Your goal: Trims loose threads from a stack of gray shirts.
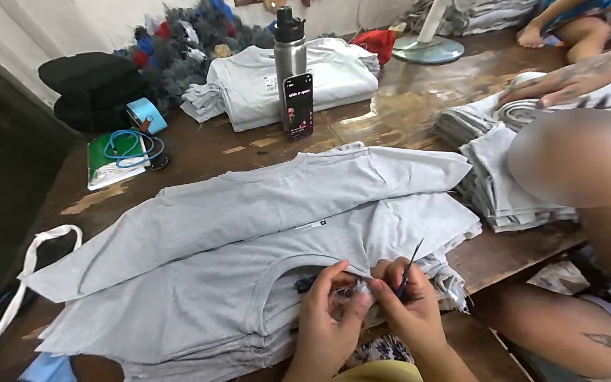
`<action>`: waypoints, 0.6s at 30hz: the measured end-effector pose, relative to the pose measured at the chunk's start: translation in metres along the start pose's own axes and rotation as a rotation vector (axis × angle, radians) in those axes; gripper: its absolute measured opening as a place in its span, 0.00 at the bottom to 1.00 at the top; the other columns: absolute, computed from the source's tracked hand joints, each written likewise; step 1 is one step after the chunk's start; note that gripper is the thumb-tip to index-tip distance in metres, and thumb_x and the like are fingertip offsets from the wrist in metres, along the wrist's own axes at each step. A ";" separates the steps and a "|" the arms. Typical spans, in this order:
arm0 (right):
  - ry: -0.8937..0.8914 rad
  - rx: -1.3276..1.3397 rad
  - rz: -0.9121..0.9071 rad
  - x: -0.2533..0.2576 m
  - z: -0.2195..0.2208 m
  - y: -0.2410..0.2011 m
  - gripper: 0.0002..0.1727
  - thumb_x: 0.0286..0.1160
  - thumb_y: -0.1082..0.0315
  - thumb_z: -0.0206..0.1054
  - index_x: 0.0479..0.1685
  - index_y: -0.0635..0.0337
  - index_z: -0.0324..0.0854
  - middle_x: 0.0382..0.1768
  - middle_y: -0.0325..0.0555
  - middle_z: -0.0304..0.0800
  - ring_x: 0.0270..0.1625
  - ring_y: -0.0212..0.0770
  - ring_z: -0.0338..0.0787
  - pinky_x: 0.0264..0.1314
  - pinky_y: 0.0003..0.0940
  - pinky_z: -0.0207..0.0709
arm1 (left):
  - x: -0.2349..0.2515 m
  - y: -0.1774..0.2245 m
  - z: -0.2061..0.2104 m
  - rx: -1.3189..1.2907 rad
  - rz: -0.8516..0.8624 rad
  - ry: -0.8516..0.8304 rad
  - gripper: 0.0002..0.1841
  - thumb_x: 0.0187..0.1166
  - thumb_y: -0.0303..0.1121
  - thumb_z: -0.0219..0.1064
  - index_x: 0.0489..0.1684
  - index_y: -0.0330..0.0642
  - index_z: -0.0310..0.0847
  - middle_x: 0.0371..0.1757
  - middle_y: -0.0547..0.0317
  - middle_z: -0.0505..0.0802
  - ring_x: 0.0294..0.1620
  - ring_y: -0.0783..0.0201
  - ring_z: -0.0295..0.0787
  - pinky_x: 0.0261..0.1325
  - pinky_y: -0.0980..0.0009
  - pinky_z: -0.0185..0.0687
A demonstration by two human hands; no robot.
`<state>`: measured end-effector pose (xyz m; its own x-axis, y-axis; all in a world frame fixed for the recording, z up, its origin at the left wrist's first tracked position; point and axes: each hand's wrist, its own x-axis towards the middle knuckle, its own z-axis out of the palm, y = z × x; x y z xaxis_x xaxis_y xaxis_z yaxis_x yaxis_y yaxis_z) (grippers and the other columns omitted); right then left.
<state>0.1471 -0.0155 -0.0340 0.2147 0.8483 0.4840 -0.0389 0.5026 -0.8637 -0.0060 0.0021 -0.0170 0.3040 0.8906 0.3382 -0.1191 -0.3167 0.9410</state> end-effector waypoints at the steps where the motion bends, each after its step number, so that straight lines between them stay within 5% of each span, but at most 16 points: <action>1: -0.008 -0.023 -0.015 0.000 0.000 0.000 0.06 0.80 0.65 0.69 0.39 0.45 0.75 0.32 0.25 0.80 0.32 0.15 0.78 0.34 0.09 0.73 | 0.002 0.000 0.001 0.003 -0.008 0.023 0.23 0.78 0.26 0.69 0.68 0.21 0.73 0.51 0.50 0.93 0.51 0.69 0.93 0.51 0.74 0.92; 7: -0.028 -0.043 -0.017 -0.001 -0.001 0.002 0.06 0.80 0.66 0.68 0.39 0.45 0.75 0.31 0.25 0.79 0.31 0.14 0.77 0.33 0.08 0.71 | 0.001 0.005 -0.006 -0.130 -0.114 0.043 0.17 0.75 0.18 0.67 0.62 0.23 0.76 0.42 0.60 0.94 0.41 0.74 0.92 0.48 0.77 0.90; 14: -0.023 0.123 0.074 -0.002 -0.010 0.009 0.07 0.79 0.65 0.70 0.39 0.43 0.76 0.31 0.24 0.80 0.30 0.15 0.77 0.31 0.10 0.70 | -0.014 0.001 -0.051 -0.798 -0.022 -0.321 0.19 0.81 0.52 0.64 0.60 0.53 0.88 0.31 0.76 0.90 0.31 0.82 0.81 0.43 0.82 0.77; 16: -0.033 0.136 0.071 -0.002 -0.010 0.009 0.07 0.79 0.66 0.70 0.39 0.43 0.75 0.31 0.24 0.80 0.30 0.15 0.76 0.31 0.09 0.69 | -0.014 0.011 -0.060 -0.753 0.060 -0.304 0.24 0.82 0.60 0.58 0.56 0.52 0.88 0.34 0.74 0.90 0.34 0.78 0.82 0.49 0.77 0.77; 18: -0.041 0.135 0.060 -0.001 -0.009 0.009 0.07 0.80 0.66 0.70 0.39 0.43 0.76 0.31 0.24 0.79 0.30 0.15 0.76 0.30 0.09 0.69 | -0.012 0.023 -0.055 -0.447 0.031 -0.153 0.21 0.86 0.57 0.57 0.56 0.53 0.88 0.37 0.74 0.91 0.37 0.80 0.85 0.46 0.80 0.81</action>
<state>0.1557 -0.0139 -0.0434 0.1682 0.8821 0.4400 -0.1818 0.4665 -0.8656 -0.0647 0.0025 0.0004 0.4256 0.8139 0.3955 -0.5154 -0.1412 0.8453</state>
